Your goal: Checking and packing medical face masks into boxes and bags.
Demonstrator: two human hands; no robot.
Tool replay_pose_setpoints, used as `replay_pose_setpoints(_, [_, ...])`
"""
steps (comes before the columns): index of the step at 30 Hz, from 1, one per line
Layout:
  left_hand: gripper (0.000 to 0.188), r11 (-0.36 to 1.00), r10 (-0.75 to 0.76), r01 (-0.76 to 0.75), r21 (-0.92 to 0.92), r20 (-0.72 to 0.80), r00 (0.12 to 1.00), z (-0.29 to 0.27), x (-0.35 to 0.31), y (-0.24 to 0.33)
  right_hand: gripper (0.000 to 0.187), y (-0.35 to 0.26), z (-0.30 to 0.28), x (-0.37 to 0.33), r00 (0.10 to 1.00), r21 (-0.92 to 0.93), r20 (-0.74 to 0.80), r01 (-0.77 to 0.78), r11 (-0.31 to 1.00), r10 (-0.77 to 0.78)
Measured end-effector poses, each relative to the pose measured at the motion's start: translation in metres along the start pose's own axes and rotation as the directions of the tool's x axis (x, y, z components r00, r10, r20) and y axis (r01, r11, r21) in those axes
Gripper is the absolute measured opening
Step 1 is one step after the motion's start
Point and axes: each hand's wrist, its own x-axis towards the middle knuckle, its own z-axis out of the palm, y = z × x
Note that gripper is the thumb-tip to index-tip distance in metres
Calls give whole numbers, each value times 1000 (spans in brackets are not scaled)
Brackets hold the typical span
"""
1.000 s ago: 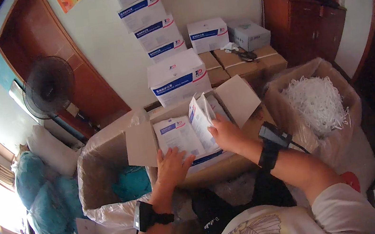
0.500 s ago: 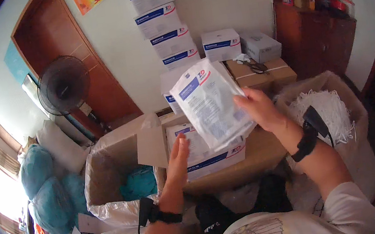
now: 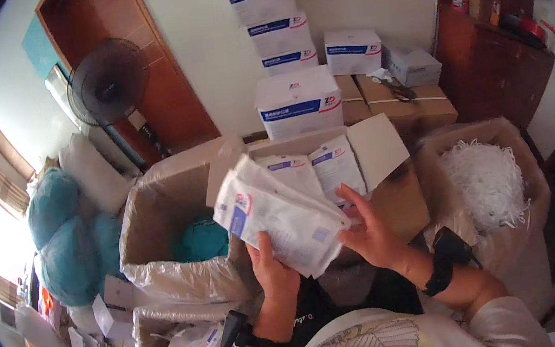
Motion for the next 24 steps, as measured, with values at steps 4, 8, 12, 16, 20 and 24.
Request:
replay_pose_setpoints(4, [50, 974, 122, -117, 192, -18, 992, -15, -15, -14, 59, 23, 32, -12, 969, 353, -136, -147, 924, 206])
replay_pose_setpoints(8, [53, 972, -26, 26, 234, -4, 1000, -47, -19, -1, 50, 16, 19, -12, 960, 354, -153, -168, 920, 234])
replay_pose_setpoints(12, [64, 707, 301, -393, 588, 253, 919, -77, -9, 34, 50, -2, -10, -23, 995, 7, 71, -73, 997, 73])
replay_pose_setpoints(16, [65, 739, -7, -277, 614, 418, 908, -71, -25, 39, 59, -1, -13, -38, 977, -148, 179, -95, 985, 121])
replay_pose_setpoints(20, [64, 721, -81, -149, 677, 295, 952, -78, -49, 17, 67, 7, 9, -54, 946, 151, 196, -288, 946, 257])
replay_pose_setpoints(24, [39, 803, -109, 89, 589, -2, 994, -98, -64, 9, 66, 20, 15, -68, 970, -35, 54, -234, 972, 236])
